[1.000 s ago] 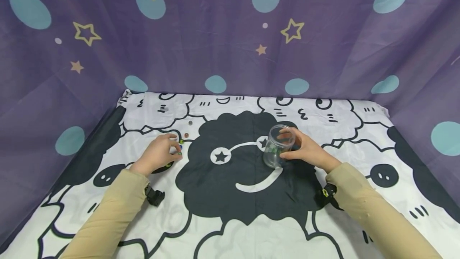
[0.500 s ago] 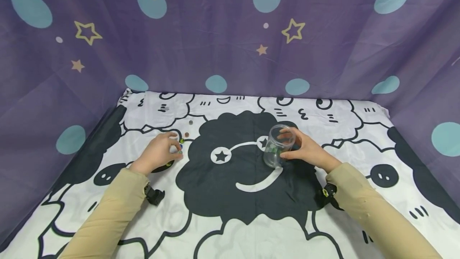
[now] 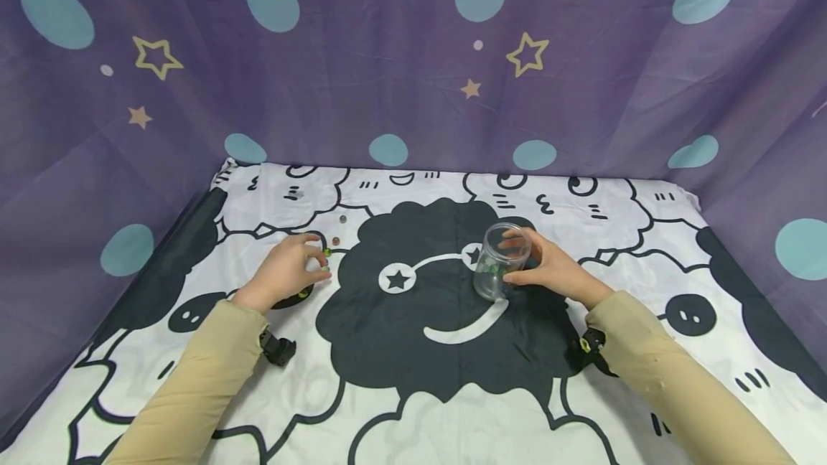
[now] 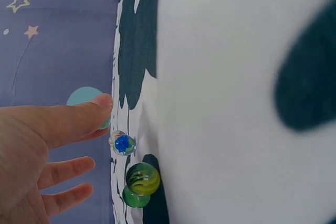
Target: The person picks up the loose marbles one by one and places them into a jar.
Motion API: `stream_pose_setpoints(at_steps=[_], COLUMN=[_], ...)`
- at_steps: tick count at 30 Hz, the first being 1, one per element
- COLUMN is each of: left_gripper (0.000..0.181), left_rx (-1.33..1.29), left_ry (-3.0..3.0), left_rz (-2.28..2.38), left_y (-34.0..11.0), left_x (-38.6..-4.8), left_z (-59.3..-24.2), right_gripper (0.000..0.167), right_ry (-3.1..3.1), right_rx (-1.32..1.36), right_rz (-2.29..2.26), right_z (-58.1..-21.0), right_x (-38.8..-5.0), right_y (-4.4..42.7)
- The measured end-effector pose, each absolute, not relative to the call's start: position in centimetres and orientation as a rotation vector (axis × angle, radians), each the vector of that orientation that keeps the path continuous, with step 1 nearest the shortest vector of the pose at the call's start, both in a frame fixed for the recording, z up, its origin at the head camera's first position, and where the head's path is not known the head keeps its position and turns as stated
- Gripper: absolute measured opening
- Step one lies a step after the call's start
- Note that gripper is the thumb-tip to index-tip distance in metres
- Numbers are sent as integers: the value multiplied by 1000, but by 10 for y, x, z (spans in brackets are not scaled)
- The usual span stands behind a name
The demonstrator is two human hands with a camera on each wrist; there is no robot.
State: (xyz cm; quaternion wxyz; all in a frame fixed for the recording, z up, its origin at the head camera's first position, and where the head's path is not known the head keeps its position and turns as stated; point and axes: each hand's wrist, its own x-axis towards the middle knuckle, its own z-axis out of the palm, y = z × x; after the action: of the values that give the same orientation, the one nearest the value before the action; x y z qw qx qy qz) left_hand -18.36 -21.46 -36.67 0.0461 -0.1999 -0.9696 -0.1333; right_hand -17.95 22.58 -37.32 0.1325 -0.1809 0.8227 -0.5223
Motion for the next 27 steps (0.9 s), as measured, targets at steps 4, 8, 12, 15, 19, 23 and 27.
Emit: stream_pose_setpoints(at_steps=[4, 8, 12, 15, 19, 23, 27], left_gripper=[11, 10, 11, 11, 12, 12, 14], left_rx=[-606, -612, -616, -617, -612, -627, -647], left_ry=[-2958, -2951, -2931, -2918, -2916, -2913, -2908], left_rz=[-418, -426, -435, -436, -424, -412, -407], left_y=[-214, -213, -213, -211, -209, -205, -201], left_x=[-182, -181, -180, -179, -178, -178, -179], left_z=[-365, -365, -364, -364, -362, -360, -359], right_gripper=[71, 71, 71, 71, 71, 71, 71], right_ry=[2391, 2391, 2385, 2388, 2389, 2387, 2382], right_rx=[-522, -519, -522, -525, -529, -531, -535], right_rz=[-1510, -1508, -1514, -1511, -1513, -1520, -1528], right_z=[-373, -374, -374, -374, -374, -374, -374], right_x=[-179, -178, -178, -178, -179, -179, -179], right_y=[226, 227, 226, 226, 226, 226, 226])
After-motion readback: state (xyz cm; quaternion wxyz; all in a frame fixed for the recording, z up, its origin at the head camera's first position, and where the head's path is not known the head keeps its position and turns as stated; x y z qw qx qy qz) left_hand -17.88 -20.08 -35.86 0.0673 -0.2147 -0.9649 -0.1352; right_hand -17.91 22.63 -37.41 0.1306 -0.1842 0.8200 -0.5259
